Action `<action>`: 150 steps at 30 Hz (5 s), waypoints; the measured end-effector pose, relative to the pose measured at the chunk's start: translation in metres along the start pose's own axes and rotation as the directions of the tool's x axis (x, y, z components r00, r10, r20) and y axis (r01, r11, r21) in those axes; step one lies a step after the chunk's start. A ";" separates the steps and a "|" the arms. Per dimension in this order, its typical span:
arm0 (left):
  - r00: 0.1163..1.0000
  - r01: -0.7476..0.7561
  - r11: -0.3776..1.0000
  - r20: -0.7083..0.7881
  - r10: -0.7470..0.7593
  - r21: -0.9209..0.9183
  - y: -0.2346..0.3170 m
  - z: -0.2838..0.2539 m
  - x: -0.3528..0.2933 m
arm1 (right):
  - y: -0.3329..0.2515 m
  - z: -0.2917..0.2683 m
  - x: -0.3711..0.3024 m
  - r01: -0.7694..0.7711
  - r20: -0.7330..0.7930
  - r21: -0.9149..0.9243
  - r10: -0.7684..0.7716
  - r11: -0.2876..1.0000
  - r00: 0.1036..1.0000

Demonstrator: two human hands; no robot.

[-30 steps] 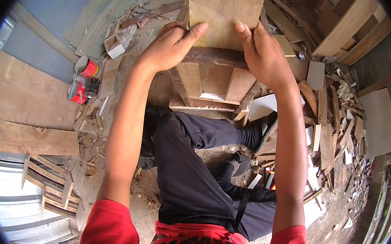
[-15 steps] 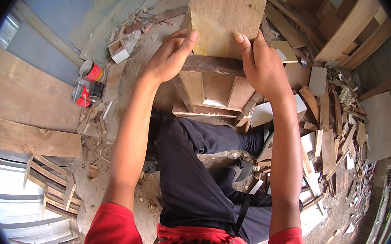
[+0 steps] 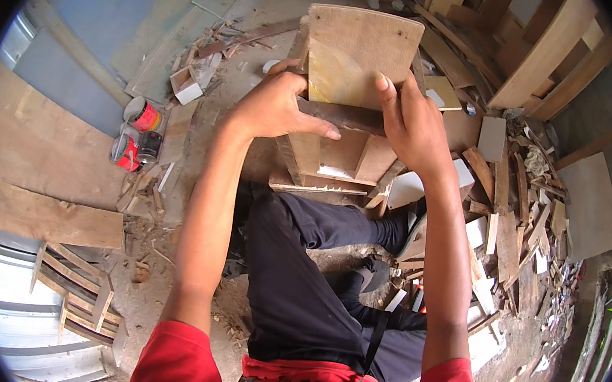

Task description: The person sits on the floor among wood debris, picks up a small wooden frame, and places a flat wooden piece onto it. They then use a hand saw to cut the wooden piece while holding it in place with the other hand.

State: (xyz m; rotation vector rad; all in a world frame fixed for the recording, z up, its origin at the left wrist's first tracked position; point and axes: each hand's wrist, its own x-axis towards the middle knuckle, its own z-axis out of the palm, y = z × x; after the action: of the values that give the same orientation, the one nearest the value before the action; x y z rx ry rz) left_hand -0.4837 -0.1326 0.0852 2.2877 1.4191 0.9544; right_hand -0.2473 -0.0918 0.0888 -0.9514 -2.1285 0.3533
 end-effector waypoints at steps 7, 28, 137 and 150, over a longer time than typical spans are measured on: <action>0.996 0.026 0.974 0.084 -0.008 -0.223 -0.001 -0.001 0.002 | 0.063 -0.001 -0.035 0.347 -0.688 0.381 0.012 0.857 0.725; 0.956 0.287 0.953 0.093 -0.278 -0.100 -0.007 -0.002 0.000 | 0.290 0.120 -0.474 -0.877 -0.282 0.204 0.884 0.435 0.373; 0.997 0.071 0.993 0.003 -0.071 -0.093 -0.009 0.006 0.001 | -0.024 -0.002 -0.137 -0.024 -0.313 0.512 0.212 0.858 0.926; 0.992 -0.041 0.999 -0.121 0.039 -0.017 0.000 0.005 -0.001 | -0.040 0.031 -0.028 0.377 -0.137 -0.105 -0.389 0.920 0.911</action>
State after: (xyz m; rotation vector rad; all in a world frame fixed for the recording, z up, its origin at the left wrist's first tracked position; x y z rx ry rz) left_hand -0.4805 -0.1329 0.0814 2.2871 1.4090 1.1310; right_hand -0.2788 -0.1377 0.0735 -0.5591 -2.1349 -0.0006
